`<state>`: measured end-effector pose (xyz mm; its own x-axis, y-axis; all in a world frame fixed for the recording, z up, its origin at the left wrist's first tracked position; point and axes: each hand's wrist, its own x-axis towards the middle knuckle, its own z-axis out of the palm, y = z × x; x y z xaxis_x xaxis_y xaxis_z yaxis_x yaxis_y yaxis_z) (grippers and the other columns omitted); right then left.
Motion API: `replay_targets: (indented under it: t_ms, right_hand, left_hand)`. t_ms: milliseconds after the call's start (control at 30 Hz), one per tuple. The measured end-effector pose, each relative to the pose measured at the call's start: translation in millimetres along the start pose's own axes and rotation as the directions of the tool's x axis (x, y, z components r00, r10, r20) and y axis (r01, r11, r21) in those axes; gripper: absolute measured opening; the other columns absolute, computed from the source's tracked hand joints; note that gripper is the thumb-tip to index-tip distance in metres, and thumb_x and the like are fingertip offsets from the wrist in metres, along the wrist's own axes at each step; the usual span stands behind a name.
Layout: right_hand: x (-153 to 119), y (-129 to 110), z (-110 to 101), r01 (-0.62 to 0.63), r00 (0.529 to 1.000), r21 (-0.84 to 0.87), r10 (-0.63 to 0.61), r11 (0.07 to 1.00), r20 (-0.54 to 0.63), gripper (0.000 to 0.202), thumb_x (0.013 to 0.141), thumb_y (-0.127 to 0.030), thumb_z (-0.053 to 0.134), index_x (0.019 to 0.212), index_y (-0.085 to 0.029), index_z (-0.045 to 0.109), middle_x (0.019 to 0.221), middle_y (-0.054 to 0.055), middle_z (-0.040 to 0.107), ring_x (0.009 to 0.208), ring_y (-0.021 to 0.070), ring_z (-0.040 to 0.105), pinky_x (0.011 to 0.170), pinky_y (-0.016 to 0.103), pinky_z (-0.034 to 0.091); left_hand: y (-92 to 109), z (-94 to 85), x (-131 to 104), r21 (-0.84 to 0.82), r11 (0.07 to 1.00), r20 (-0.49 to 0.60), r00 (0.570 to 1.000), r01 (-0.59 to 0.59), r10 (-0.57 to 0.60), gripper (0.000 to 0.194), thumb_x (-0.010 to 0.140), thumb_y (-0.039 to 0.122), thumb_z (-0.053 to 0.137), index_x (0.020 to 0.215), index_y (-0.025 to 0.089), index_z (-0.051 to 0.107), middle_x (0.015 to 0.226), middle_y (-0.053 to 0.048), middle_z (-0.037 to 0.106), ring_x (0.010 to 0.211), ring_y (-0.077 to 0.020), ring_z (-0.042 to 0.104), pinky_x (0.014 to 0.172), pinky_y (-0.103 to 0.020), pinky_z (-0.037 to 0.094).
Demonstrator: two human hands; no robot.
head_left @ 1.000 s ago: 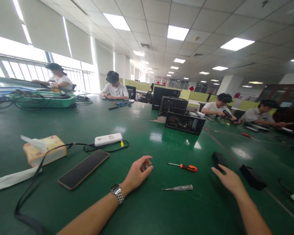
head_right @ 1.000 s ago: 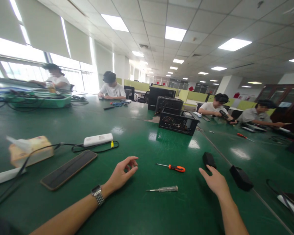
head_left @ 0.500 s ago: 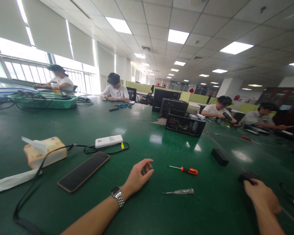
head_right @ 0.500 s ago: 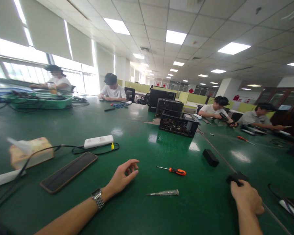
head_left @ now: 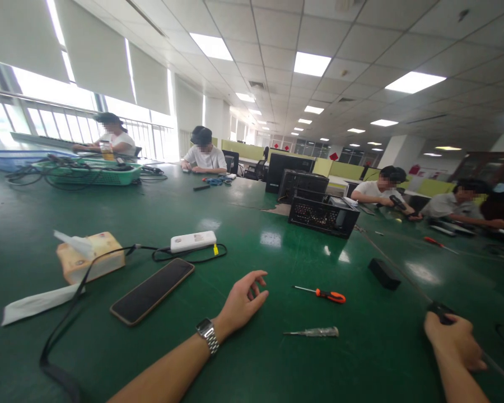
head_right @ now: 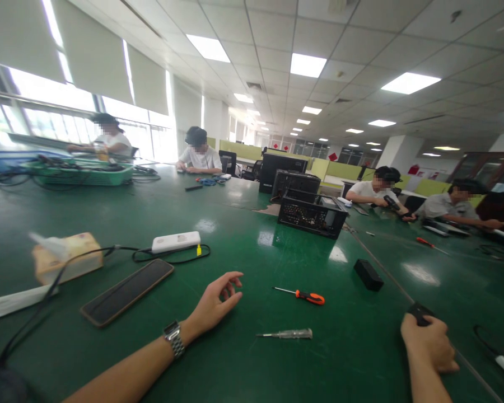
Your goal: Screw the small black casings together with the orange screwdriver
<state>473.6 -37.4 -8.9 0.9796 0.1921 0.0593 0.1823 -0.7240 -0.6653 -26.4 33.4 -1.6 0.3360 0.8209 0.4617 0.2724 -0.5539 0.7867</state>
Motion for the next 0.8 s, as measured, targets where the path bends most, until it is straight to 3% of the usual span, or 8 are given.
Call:
replay_targets:
  t_ms: [167, 300, 367, 433, 533, 667, 733, 800]
  right_hand:
    - [-47, -14, -17, 0.344, 0.927, 0.317, -0.266, 0.884, -0.264, 0.062, 0.086, -0.056, 0.037, 0.136, -0.021, 0.044, 0.128, 0.025, 0.053, 0.115, 0.0373, 0.055, 0.086, 0.045, 0.048]
    - [-113, -37, -2, 0.642, 0.760, 0.349, -0.628, 0.682, -0.171, 0.052, 0.084, -0.054, 0.043, 0.122, -0.021, 0.054, 0.124, 0.013, 0.060, 0.111, 0.0299, 0.059, 0.096, 0.039, 0.047]
    - [-156, -47, 10, 0.826, 0.384, 0.468, -0.921, 0.314, -0.060, 0.042, 0.087, -0.046, 0.045, 0.116, -0.019, 0.056, 0.125, 0.013, 0.060, 0.115, 0.0299, 0.057, 0.099, 0.045, 0.045]
    - [-198, -55, 20, 0.835, 0.007, 0.550, -1.000, 0.016, 0.019, 0.033, 0.089, -0.035, 0.048, 0.118, -0.021, 0.057, 0.126, 0.011, 0.060, 0.115, 0.0263, 0.057, 0.098, 0.043, 0.047]
    - [-244, -61, 26, 0.786, -0.225, 0.604, -0.971, -0.131, 0.082, 0.034, 0.088, -0.027, 0.051, 0.121, -0.022, 0.057, 0.129, 0.010, 0.059, 0.117, 0.0244, 0.056, 0.099, 0.041, 0.046]
    - [-251, -65, 29, 0.769, -0.325, 0.625, -0.924, -0.135, 0.201, 0.039, 0.086, -0.033, 0.057, 0.124, -0.024, 0.058, 0.131, 0.009, 0.059, 0.118, 0.0259, 0.056, 0.099, 0.043, 0.046]
    - [-234, -65, 29, 0.784, -0.276, 0.615, -0.934, -0.083, 0.226, 0.042, 0.087, -0.037, 0.056, 0.127, -0.024, 0.057, 0.132, 0.010, 0.058, 0.119, 0.0265, 0.055, 0.101, 0.044, 0.043]
    - [-210, -64, 30, 0.822, -0.134, 0.569, -0.964, 0.022, 0.230, 0.043, 0.088, -0.040, 0.054, 0.128, -0.023, 0.057, 0.131, 0.010, 0.059, 0.121, 0.0273, 0.053, 0.102, 0.046, 0.041]
  left_hand:
    - [-1, 1.7, 1, 0.007, 1.000, 0.027, 1.000, 0.005, -0.005, 0.037, 0.084, 0.022, 0.059, 0.121, 0.021, 0.054, 0.100, -0.004, 0.064, 0.072, -0.0135, 0.060, 0.064, -0.025, 0.052]
    - [-1, 3.1, 0, 0.029, 1.000, 0.060, 0.998, -0.003, 0.001, 0.042, 0.084, 0.022, 0.061, 0.125, 0.023, 0.052, 0.106, -0.005, 0.062, 0.078, -0.0157, 0.061, 0.066, -0.028, 0.053]
    - [0, 3.2, -1, 0.046, 0.999, 0.089, 0.996, -0.020, 0.016, 0.051, 0.082, 0.023, 0.065, 0.129, 0.025, 0.049, 0.115, -0.006, 0.060, 0.088, -0.0189, 0.061, 0.071, -0.031, 0.054]
    - [1, 3.6, -2, 0.053, 0.997, 0.120, 0.992, -0.049, 0.042, 0.061, 0.079, 0.025, 0.070, 0.134, 0.027, 0.044, 0.128, -0.008, 0.053, 0.101, -0.0224, 0.059, 0.081, -0.035, 0.053]
    - [3, 6.0, -2, 0.075, 0.991, 0.166, 0.981, -0.110, 0.096, 0.071, 0.075, 0.027, 0.074, 0.138, 0.025, 0.041, 0.137, -0.011, 0.047, 0.117, -0.0268, 0.052, 0.100, -0.042, 0.044]
    - [8, 10.0, 1, 0.146, 0.977, 0.247, 0.962, -0.154, 0.115, 0.051, 0.075, 0.031, 0.074, 0.122, 0.023, 0.057, 0.118, -0.008, 0.062, 0.109, -0.0266, 0.056, 0.098, -0.041, 0.044]
    - [9, 9.4, 2, 0.193, 0.973, 0.239, 0.968, -0.128, 0.080, 0.046, 0.073, 0.032, 0.076, 0.115, 0.022, 0.061, 0.109, -0.007, 0.064, 0.101, -0.0257, 0.059, 0.092, -0.039, 0.047]
    - [9, 6.5, 2, 0.219, 0.971, 0.218, 0.975, -0.094, 0.045, 0.047, 0.071, 0.033, 0.077, 0.114, 0.022, 0.062, 0.107, -0.006, 0.064, 0.099, -0.0251, 0.059, 0.089, -0.037, 0.048]
